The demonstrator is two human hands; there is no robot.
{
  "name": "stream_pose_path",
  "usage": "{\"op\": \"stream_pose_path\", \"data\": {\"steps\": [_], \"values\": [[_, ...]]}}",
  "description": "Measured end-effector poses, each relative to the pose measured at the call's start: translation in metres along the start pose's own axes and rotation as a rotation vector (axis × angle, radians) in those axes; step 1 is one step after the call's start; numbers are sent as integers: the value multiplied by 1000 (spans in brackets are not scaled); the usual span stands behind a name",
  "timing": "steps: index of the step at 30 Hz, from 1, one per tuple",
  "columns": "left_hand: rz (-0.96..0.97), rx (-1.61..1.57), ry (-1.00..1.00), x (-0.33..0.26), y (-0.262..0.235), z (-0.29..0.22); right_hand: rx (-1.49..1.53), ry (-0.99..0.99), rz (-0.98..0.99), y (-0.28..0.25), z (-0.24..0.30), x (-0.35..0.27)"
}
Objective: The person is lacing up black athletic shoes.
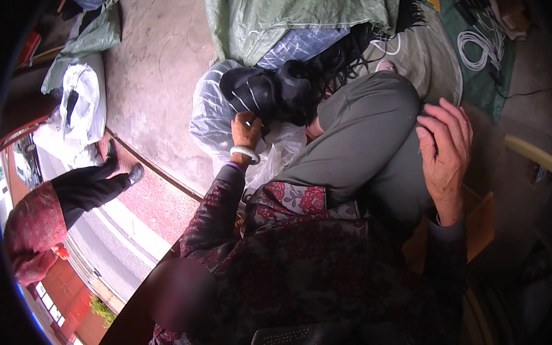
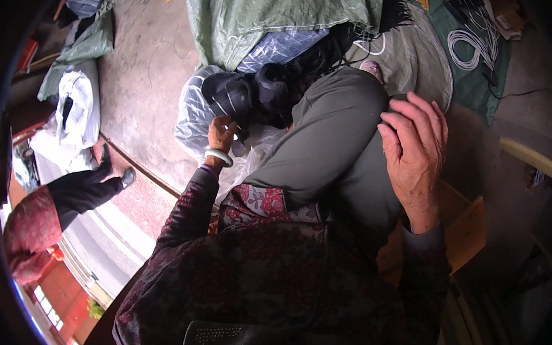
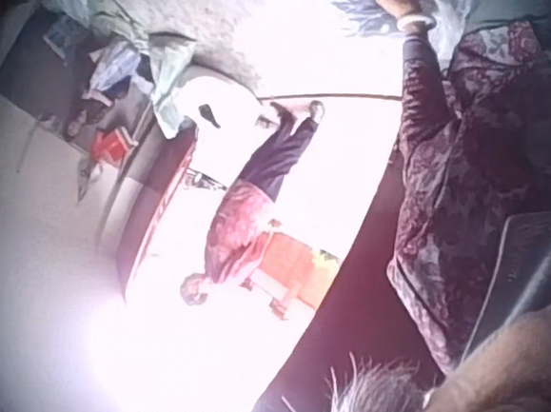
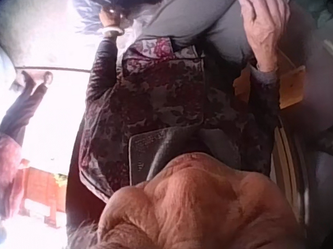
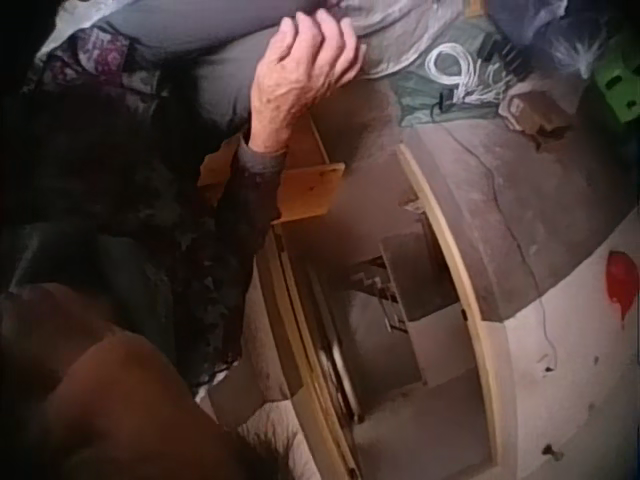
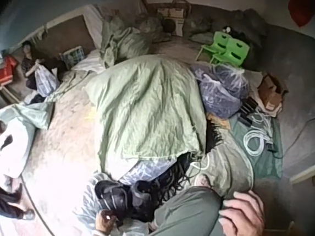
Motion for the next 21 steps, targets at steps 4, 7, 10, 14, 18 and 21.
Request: {"op": "stream_pose_path", "data": {"steps": [4, 7, 10, 14, 18, 21], "values": [[100, -85, 3, 5, 7, -4, 65, 40, -21, 11, -8, 2], [197, -116, 162, -11, 28, -44, 7, 31, 2, 12, -1, 10], [196, 3, 229, -23, 55, -84, 10, 55, -17, 14, -1, 7], [106, 316, 647, -39, 73, -143, -3, 75, -9, 14, -2, 3], [164, 736, 647, 3, 107, -147, 26, 73, -38, 13, -3, 3], [140, 804, 652, 16, 116, -158, 18, 98, -50, 12, -5, -1]]}}
Point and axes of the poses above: each hand's wrist, its own x-axis towards the middle knuckle, its own y-axis out of the palm, z = x × y, the point moved 7 cm from there along x, towards the middle knuckle, and after that the axes turned 15 degrees about -y, right-handed, at the moved point
